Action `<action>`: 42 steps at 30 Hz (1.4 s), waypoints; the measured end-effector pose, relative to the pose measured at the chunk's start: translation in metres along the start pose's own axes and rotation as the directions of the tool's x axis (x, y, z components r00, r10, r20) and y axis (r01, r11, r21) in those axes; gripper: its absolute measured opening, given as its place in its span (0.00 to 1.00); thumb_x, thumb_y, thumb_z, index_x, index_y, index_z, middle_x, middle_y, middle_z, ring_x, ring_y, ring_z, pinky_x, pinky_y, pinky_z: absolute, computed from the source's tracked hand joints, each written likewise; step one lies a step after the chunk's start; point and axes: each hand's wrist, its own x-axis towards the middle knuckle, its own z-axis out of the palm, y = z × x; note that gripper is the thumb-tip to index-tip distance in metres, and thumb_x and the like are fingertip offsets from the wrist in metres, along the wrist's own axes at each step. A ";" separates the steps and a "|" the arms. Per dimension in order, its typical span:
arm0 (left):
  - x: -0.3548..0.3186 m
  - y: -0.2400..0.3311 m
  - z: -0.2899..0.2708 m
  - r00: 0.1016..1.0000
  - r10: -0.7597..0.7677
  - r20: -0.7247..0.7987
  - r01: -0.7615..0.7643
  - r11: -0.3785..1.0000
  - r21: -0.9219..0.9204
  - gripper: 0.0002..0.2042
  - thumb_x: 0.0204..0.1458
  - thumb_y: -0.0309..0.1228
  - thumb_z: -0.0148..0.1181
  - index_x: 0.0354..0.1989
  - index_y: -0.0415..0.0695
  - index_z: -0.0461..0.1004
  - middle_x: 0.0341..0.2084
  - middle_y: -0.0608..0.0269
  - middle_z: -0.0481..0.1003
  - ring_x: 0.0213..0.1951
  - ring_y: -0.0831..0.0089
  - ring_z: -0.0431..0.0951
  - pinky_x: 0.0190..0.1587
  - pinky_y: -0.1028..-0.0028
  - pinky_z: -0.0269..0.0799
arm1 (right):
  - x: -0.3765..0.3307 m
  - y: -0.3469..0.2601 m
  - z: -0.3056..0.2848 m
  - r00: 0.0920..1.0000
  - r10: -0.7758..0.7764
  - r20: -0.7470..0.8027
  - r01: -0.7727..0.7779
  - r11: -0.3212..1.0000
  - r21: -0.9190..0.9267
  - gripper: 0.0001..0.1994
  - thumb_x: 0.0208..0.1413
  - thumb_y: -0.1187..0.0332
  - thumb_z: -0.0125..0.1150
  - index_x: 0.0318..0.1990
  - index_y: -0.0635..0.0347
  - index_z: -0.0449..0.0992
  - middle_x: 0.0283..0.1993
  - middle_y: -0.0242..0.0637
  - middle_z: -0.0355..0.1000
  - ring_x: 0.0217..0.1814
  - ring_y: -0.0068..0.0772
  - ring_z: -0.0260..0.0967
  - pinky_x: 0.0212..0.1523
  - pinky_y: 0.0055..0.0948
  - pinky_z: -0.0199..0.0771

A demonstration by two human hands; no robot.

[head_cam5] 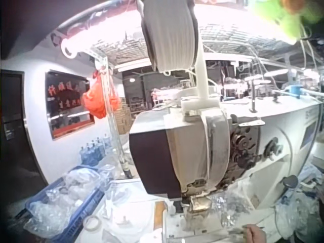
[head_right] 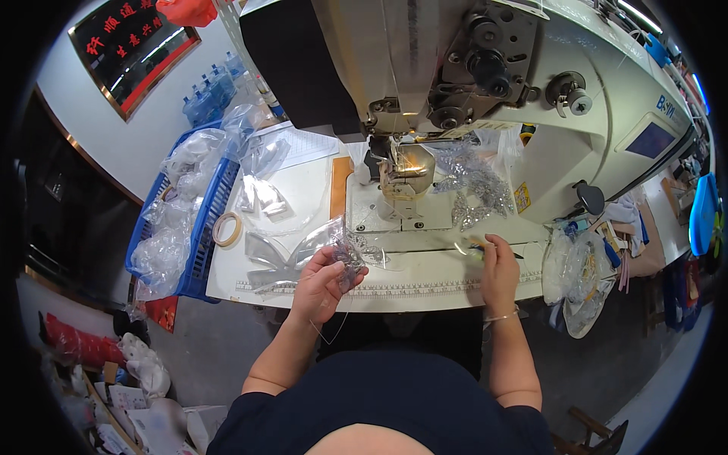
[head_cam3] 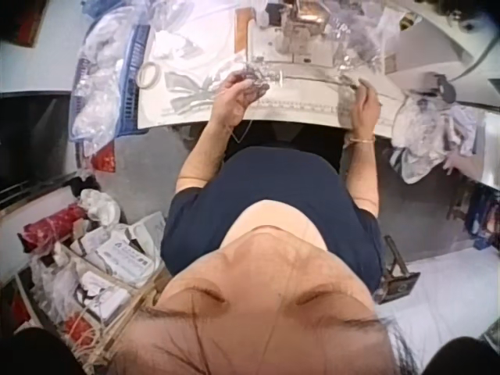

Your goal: The person sews a strip of silver sequins onto a clear plastic sheet using a sewing machine. They then use scissors to trim the excess sequin strip and thread. The person repeats this process with another plastic sheet, aligning the sequins and sewing them in place.

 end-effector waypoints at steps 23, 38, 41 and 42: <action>0.002 -0.007 0.012 0.995 -0.096 0.037 0.098 0.994 -0.055 0.12 0.53 0.21 0.49 0.46 0.39 0.66 0.40 0.55 0.72 0.40 0.56 0.77 0.42 0.67 0.78 | -0.002 -0.091 0.014 0.821 -0.544 0.172 0.518 0.837 0.174 0.15 0.39 0.69 0.69 0.39 0.56 0.78 0.20 0.34 0.63 0.19 0.32 0.61 0.21 0.27 0.60; -0.006 -0.002 0.025 0.799 0.396 0.452 -0.569 0.255 0.782 0.17 0.42 0.18 0.58 0.45 0.39 0.72 0.36 0.59 0.70 0.38 0.64 0.75 0.43 0.72 0.74 | -0.001 -0.084 -0.008 0.917 -0.395 -0.051 0.378 0.821 0.429 0.13 0.40 0.71 0.68 0.38 0.58 0.78 0.19 0.35 0.63 0.19 0.30 0.60 0.20 0.26 0.58; 0.000 0.003 0.022 0.468 0.413 0.781 -0.728 -0.320 0.606 0.17 0.31 0.14 0.62 0.35 0.42 0.78 0.36 0.60 0.69 0.38 0.63 0.74 0.40 0.70 0.73 | -0.001 -0.101 -0.038 0.877 -0.481 -0.025 0.466 0.834 0.295 0.14 0.39 0.70 0.69 0.37 0.57 0.78 0.19 0.34 0.62 0.18 0.29 0.59 0.20 0.26 0.57; 0.001 0.005 0.022 0.426 0.388 0.817 -0.739 -0.372 0.562 0.17 0.29 0.15 0.62 0.33 0.42 0.78 0.35 0.62 0.69 0.39 0.61 0.73 0.40 0.69 0.72 | -0.001 -0.104 -0.043 0.853 -0.521 0.023 0.506 0.837 0.211 0.15 0.38 0.70 0.69 0.37 0.57 0.78 0.18 0.33 0.62 0.18 0.29 0.58 0.20 0.26 0.57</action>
